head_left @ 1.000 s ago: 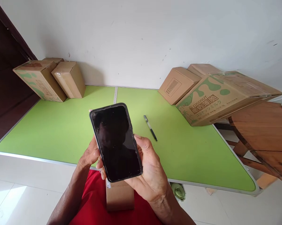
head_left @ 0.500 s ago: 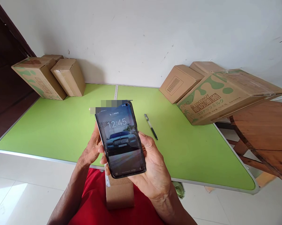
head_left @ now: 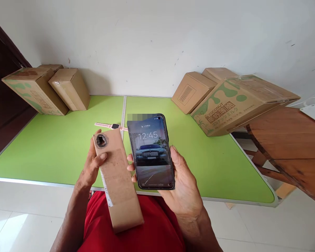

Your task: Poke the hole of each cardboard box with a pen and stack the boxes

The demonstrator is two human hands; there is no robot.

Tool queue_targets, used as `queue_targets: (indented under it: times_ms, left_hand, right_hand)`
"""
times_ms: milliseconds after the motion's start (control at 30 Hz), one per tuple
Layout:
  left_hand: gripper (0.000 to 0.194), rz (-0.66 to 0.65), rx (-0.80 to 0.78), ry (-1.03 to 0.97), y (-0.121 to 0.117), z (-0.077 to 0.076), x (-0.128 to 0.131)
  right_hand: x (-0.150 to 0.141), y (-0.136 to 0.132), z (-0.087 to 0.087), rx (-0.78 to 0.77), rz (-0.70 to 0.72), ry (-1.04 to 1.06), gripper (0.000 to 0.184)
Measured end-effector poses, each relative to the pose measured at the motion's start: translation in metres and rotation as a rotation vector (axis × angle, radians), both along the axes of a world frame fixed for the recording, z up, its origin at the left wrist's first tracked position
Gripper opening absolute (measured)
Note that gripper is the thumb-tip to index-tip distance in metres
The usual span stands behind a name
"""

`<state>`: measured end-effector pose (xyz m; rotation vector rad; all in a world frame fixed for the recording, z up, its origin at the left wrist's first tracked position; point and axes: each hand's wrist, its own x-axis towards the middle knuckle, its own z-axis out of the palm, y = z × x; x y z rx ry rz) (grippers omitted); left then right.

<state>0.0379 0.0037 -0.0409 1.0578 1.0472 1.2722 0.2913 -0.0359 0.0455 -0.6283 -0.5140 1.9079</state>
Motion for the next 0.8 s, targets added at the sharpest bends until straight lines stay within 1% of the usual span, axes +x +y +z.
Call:
queue_targets:
  times_ms: [33,100,200,267,333,367,433,567,700,800]
  left_hand:
    - [0.102,0.042,-0.011,0.001,0.001,-0.002,-0.003]
    - [0.104,0.091,-0.041,0.005,0.002,-0.003,-0.009]
    - [0.101,0.094,-0.056,0.025,0.005,-0.002,-0.014]
    - [0.099,0.095,-0.054,0.039,0.006,-0.001,-0.013]
    - [0.102,0.091,-0.056,0.043,0.005,0.0,-0.009]
    - [0.104,0.081,-0.058,0.039,0.004,0.0,-0.006]
    - [0.11,0.055,-0.057,0.032,0.003,0.001,-0.001]
    - [0.113,0.014,-0.044,0.061,0.003,0.003,0.006]
    - [0.108,0.002,-0.027,0.073,0.003,0.001,0.005]
    - [0.1,0.001,-0.008,0.078,0.002,-0.003,0.002]
  right_hand:
    - [0.005,0.002,-0.006,-0.006,-0.032,-0.036,0.06]
    - [0.013,0.008,-0.025,-0.03,-0.094,-0.152,0.064]
    - [0.019,0.022,-0.064,-0.048,-0.191,-0.487,0.067]
    - [0.02,0.033,-0.09,-0.022,-0.255,-0.679,0.068]
    - [0.02,0.041,-0.111,0.01,-0.278,-0.775,0.068]
    - [0.021,0.044,-0.118,0.021,-0.267,-0.806,0.069]
    - [0.023,0.047,-0.128,0.048,-0.242,-0.887,0.069]
    - [0.029,0.049,-0.137,0.112,-0.211,-1.065,0.063]
    - [0.034,0.052,-0.141,0.181,-0.207,-1.277,0.049]
    - [0.034,0.051,-0.144,0.213,-0.201,-1.433,0.038]
